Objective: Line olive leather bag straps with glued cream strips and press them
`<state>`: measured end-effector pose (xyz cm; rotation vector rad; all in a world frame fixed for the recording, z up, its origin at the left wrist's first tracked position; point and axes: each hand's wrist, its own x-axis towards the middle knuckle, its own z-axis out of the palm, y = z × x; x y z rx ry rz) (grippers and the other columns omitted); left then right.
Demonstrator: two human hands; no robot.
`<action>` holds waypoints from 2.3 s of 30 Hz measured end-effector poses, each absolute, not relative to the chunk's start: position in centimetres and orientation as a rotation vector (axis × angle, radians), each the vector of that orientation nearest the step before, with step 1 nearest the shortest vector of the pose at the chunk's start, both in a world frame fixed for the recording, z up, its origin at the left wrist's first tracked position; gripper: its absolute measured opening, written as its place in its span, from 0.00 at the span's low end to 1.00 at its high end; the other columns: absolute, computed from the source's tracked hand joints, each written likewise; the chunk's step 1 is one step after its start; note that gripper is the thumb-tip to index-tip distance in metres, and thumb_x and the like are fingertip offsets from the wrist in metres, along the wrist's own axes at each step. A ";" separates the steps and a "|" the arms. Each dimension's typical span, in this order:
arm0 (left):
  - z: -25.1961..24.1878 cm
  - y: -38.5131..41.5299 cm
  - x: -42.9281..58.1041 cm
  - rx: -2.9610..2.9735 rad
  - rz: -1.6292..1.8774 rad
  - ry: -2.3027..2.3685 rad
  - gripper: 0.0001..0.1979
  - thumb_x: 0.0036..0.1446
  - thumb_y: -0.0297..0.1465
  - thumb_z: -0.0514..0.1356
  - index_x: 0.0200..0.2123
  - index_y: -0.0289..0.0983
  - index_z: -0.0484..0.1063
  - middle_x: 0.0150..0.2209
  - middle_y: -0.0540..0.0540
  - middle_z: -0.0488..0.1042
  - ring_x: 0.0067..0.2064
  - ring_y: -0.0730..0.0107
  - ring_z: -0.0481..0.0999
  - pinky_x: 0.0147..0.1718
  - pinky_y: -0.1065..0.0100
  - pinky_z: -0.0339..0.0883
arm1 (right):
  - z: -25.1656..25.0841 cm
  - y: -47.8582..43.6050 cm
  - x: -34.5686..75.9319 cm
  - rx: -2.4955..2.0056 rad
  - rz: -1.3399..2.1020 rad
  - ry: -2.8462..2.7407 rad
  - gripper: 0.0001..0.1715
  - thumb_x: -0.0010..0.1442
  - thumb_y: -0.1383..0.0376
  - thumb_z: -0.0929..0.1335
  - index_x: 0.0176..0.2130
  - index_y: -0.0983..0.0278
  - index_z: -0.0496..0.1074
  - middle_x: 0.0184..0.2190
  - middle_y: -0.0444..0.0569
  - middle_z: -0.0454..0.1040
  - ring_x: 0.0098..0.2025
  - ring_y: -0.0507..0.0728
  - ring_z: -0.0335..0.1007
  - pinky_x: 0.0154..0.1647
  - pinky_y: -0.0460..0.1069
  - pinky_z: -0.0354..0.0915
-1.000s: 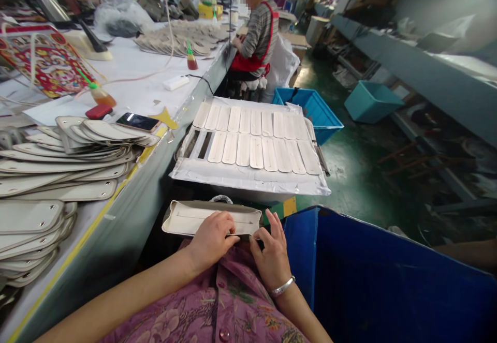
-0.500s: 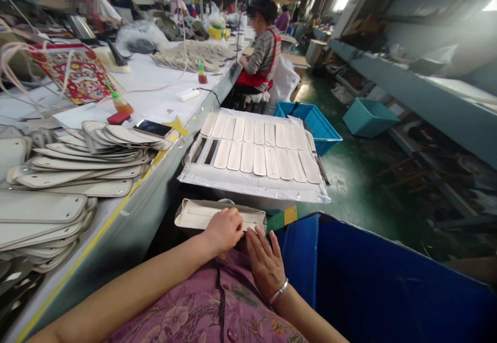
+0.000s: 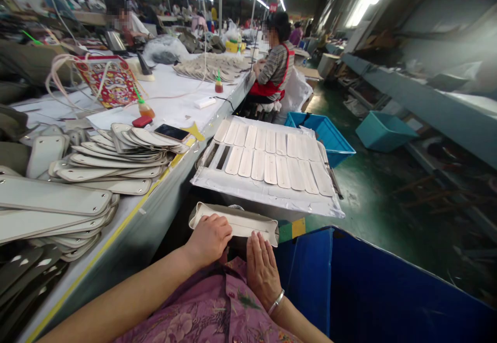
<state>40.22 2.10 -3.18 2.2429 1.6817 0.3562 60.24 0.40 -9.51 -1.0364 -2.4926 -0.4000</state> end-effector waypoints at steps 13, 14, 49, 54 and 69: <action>-3.8 1.4 35.2 2.093 0.535 1.859 0.06 0.55 0.33 0.59 0.29 0.36 0.68 0.36 0.48 0.69 0.41 0.65 0.66 0.43 0.60 0.55 | -10.8 1.5 57.6 -0.937 -0.215 -2.515 0.29 0.62 0.66 0.60 0.61 0.71 0.54 0.57 0.61 0.62 0.61 0.64 0.53 0.60 0.57 0.56; -4.0 1.3 34.7 2.095 0.556 1.824 0.07 0.56 0.33 0.58 0.28 0.37 0.68 0.36 0.49 0.69 0.42 0.65 0.65 0.44 0.60 0.55 | -10.9 1.6 57.5 -0.922 -0.211 -2.534 0.30 0.61 0.65 0.61 0.61 0.71 0.54 0.57 0.61 0.62 0.61 0.64 0.53 0.60 0.57 0.56; -6.7 2.1 29.2 1.499 0.948 1.545 0.35 0.48 0.26 0.59 0.59 0.39 0.51 0.64 0.40 0.42 0.61 0.60 0.54 0.53 0.60 0.62 | -10.5 4.3 48.4 -0.552 -0.288 -2.561 0.24 0.60 0.73 0.55 0.52 0.74 0.67 0.55 0.59 0.65 0.60 0.63 0.56 0.64 0.57 0.44; -7.5 2.5 31.7 1.244 0.847 1.389 0.43 0.46 0.26 0.57 0.64 0.33 0.40 0.64 0.39 0.49 0.63 0.60 0.50 0.62 0.58 0.43 | -9.5 4.7 54.6 -0.552 -0.339 -2.601 0.21 0.62 0.69 0.57 0.52 0.70 0.67 0.54 0.54 0.67 0.63 0.61 0.49 0.66 0.56 0.39; -8.9 0.7 32.2 1.116 1.016 1.388 0.42 0.44 0.27 0.62 0.62 0.36 0.47 0.59 0.42 0.58 0.59 0.60 0.58 0.60 0.61 0.46 | -8.2 6.2 58.3 -0.583 -0.153 -2.546 0.31 0.63 0.61 0.59 0.62 0.66 0.52 0.54 0.53 0.67 0.57 0.59 0.62 0.55 0.51 0.62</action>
